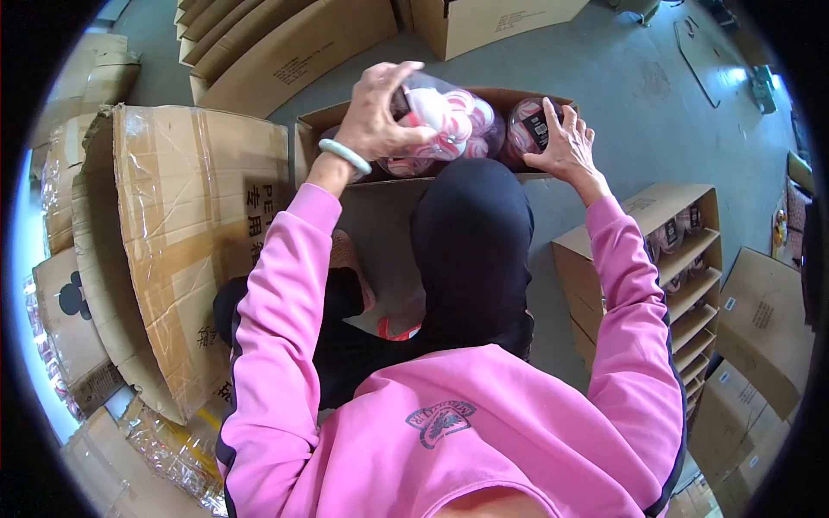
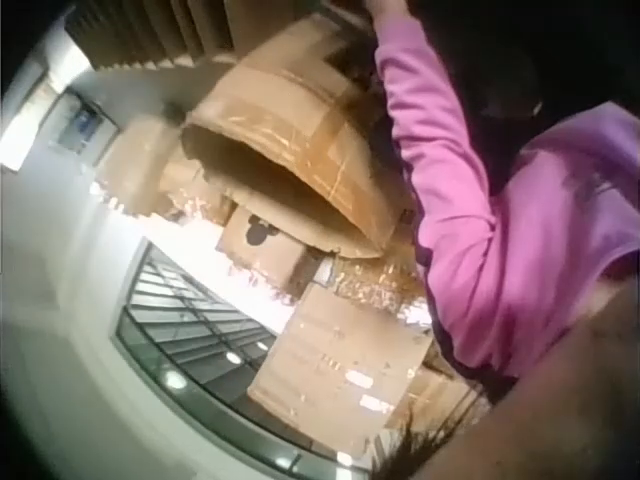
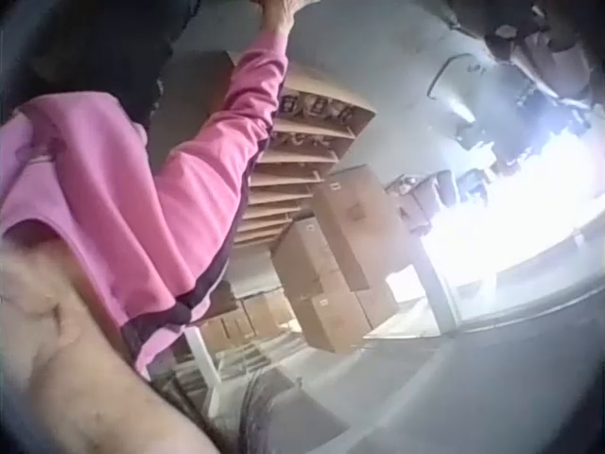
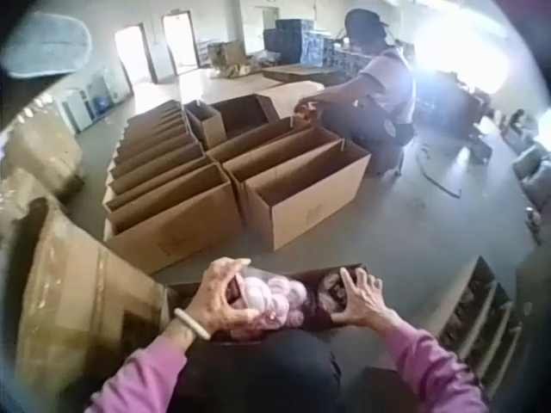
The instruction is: Packing individual plastic jars from a bulk container into smaller cardboard shipping boxes.
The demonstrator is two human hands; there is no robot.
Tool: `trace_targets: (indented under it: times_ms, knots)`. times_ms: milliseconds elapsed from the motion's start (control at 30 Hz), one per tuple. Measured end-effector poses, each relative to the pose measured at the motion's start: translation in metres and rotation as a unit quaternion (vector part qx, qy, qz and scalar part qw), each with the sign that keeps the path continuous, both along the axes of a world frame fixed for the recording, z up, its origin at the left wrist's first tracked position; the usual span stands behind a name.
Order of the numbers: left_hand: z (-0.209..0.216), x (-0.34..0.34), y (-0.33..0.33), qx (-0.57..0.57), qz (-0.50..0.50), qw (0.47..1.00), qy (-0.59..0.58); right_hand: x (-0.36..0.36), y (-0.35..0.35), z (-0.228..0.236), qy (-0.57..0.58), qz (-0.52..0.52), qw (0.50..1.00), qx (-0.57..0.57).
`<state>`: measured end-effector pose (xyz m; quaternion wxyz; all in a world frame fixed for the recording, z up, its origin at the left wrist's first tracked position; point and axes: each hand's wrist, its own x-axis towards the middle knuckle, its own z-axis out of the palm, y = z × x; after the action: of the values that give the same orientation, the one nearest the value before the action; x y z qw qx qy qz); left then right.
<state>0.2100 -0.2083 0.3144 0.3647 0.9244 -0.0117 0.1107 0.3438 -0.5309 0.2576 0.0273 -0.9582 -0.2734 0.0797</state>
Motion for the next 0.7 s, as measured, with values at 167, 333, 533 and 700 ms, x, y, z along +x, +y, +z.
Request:
trace_targets:
  times_ms: [167,333,533,700]
  knots:
    - [0.025,0.033,-0.082,0.218,-0.019,0.966,0.136,0.002,0.003,0.000,-0.008,0.001,0.999,-0.040]
    - [-0.076,0.042,-0.082,0.246,-0.116,0.941,0.203,-0.006,0.018,-0.006,0.006,0.037,0.994,-0.107]
    - [-0.076,0.006,-0.031,0.057,-0.054,0.997,-0.003,-0.004,0.000,-0.028,-0.010,0.077,0.996,0.049]
    - [-0.050,-0.049,0.050,0.199,0.227,0.949,-0.089,0.005,0.013,-0.032,0.091,0.171,0.976,0.095]
